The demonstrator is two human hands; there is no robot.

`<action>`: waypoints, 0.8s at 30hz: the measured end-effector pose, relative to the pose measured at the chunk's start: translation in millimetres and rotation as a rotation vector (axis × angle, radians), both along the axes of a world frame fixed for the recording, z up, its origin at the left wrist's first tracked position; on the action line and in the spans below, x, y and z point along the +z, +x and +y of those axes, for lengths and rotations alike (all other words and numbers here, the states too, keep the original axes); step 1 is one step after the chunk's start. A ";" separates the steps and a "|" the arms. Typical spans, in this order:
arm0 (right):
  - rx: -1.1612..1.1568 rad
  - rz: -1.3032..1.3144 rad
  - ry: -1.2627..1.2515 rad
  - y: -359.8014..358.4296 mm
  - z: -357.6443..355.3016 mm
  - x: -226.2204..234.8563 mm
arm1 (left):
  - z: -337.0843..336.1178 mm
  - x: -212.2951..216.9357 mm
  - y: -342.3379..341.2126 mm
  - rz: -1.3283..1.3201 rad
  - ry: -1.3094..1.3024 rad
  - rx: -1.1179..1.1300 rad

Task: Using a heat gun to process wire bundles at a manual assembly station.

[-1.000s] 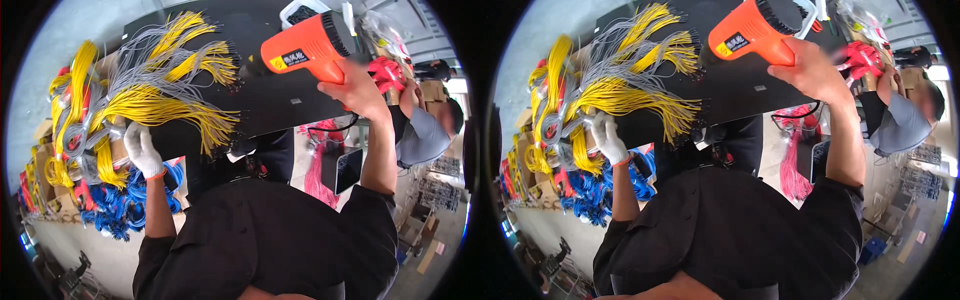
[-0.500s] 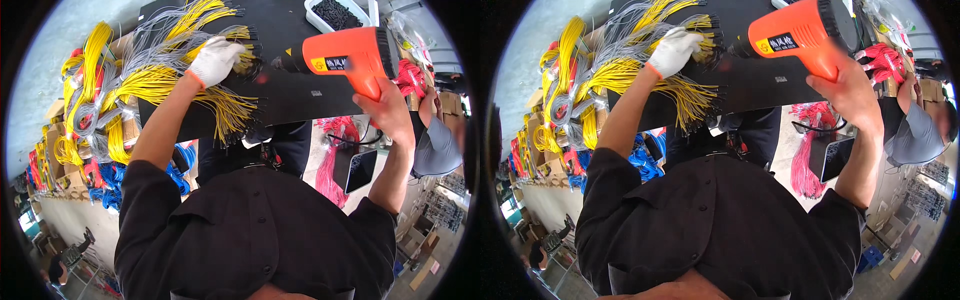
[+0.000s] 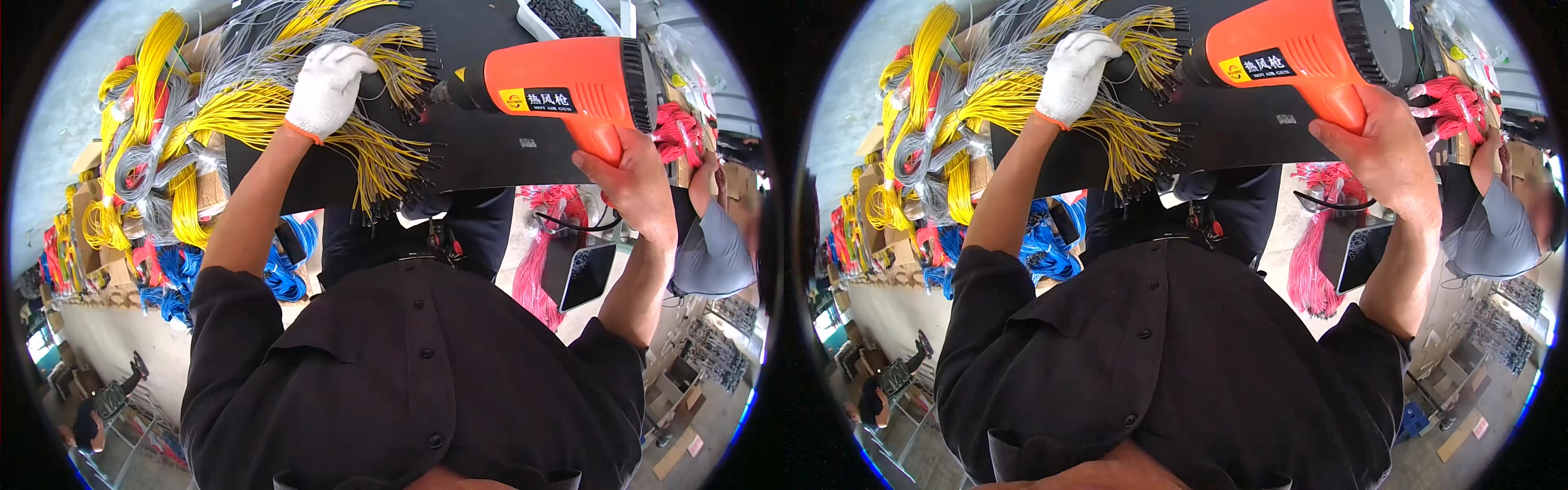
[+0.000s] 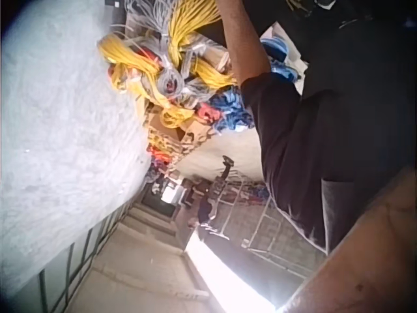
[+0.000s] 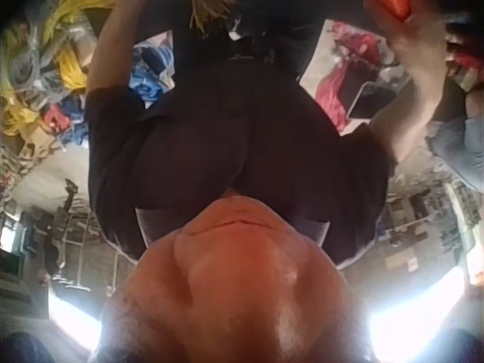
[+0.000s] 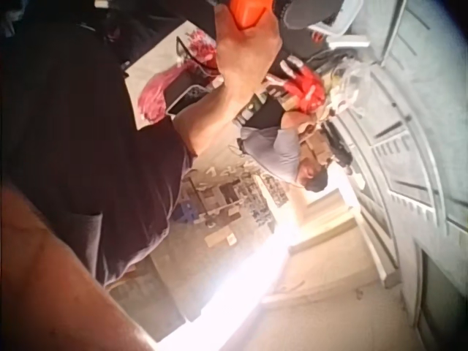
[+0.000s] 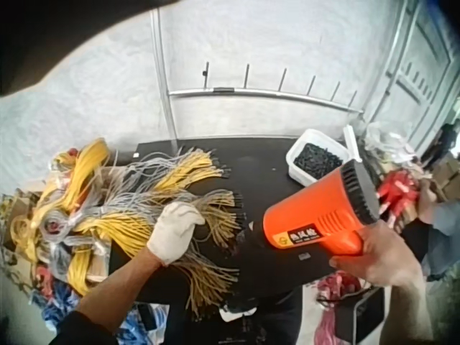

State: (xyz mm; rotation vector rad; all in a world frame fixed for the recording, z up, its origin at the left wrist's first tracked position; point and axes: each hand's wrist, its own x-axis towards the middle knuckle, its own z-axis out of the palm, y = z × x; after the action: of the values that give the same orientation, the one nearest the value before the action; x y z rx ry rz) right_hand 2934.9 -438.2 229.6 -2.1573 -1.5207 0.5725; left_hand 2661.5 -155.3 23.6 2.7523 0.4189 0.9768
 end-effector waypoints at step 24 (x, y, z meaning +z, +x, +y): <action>-0.130 -0.084 -0.113 8.0 11.5 8.8 | -2.7 -17.8 35.4 0.116 0.000 -0.071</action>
State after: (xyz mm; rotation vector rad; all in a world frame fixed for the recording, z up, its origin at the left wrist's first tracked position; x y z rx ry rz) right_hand 2943.0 -426.7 238.4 -2.3739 -1.4076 0.5418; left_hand 2697.0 -158.1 5.8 2.8116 0.3367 0.8036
